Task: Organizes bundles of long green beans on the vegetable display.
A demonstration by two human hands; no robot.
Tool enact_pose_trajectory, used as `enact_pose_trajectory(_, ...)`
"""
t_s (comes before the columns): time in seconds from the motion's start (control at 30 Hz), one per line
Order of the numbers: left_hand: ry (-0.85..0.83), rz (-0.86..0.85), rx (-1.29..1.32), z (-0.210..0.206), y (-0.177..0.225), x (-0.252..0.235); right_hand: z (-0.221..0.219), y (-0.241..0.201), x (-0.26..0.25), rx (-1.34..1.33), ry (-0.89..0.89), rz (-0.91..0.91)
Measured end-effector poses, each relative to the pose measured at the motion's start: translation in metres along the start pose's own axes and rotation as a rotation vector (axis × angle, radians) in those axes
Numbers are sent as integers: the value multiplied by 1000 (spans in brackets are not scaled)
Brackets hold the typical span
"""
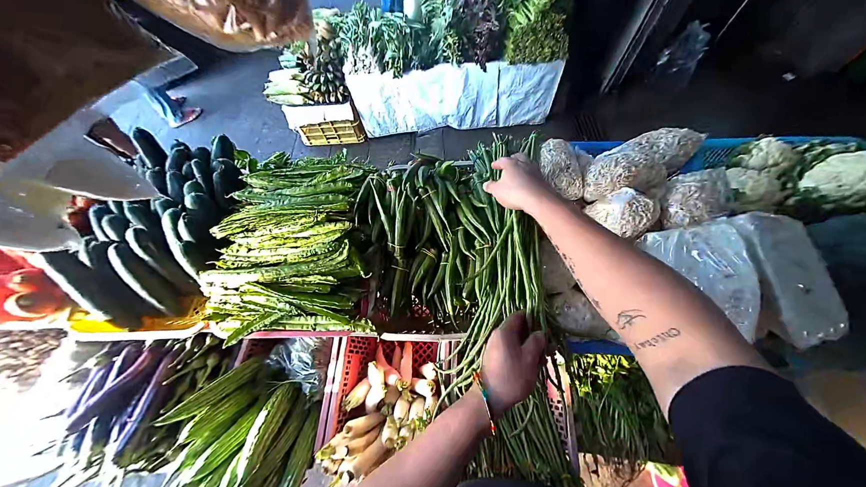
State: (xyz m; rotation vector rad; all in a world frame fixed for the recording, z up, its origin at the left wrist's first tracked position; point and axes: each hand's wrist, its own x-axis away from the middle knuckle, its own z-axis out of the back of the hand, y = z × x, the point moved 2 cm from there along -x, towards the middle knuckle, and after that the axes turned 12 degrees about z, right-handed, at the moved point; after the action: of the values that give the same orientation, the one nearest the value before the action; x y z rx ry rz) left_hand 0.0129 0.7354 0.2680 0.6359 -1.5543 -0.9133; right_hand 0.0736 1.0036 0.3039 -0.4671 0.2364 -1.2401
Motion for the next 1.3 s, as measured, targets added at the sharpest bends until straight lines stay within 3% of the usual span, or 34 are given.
enact_pose_trajectory(0.1,233,-264,-468,6,1,15,-8,-3,0,-8,212,94)
enact_pose_trajectory(0.23,599,-454,-467,35,-12,24,7,4,2,-91,398,361)
enact_pose_trajectory(0.3,651,-350,-519,46,-14,17,10,11,-3,-55,315,387)
enact_pose_trajectory(0.37,534,-105,-641,45,-12,7,7,10,-8,107,153,328)
enact_pose_trajectory(0.43,420,19,-718,32,-12,-4,-1,-2,-11,223,107,376)
enact_pose_trajectory(0.5,408,39,-698,7,-11,-8,-10,-11,-21,221,15,455)
enact_pose_trajectory(0.6,461,-38,-633,-28,-6,-6,-20,-7,-32,298,-190,402)
enact_pose_trajectory(0.73,405,-67,-717,-31,-15,2,-20,-4,-44,389,-287,378)
enact_pose_trajectory(0.9,560,-218,-558,6,-72,49,0,9,-60,249,-297,373)
enact_pose_trajectory(1.1,774,114,-222,41,-182,138,9,21,-48,482,-456,445)
enact_pose_trajectory(1.2,832,245,-64,38,-209,161,7,10,-32,473,-339,405)
enact_pose_trajectory(1.3,826,235,-5,33,-209,160,7,10,-26,404,-214,378)
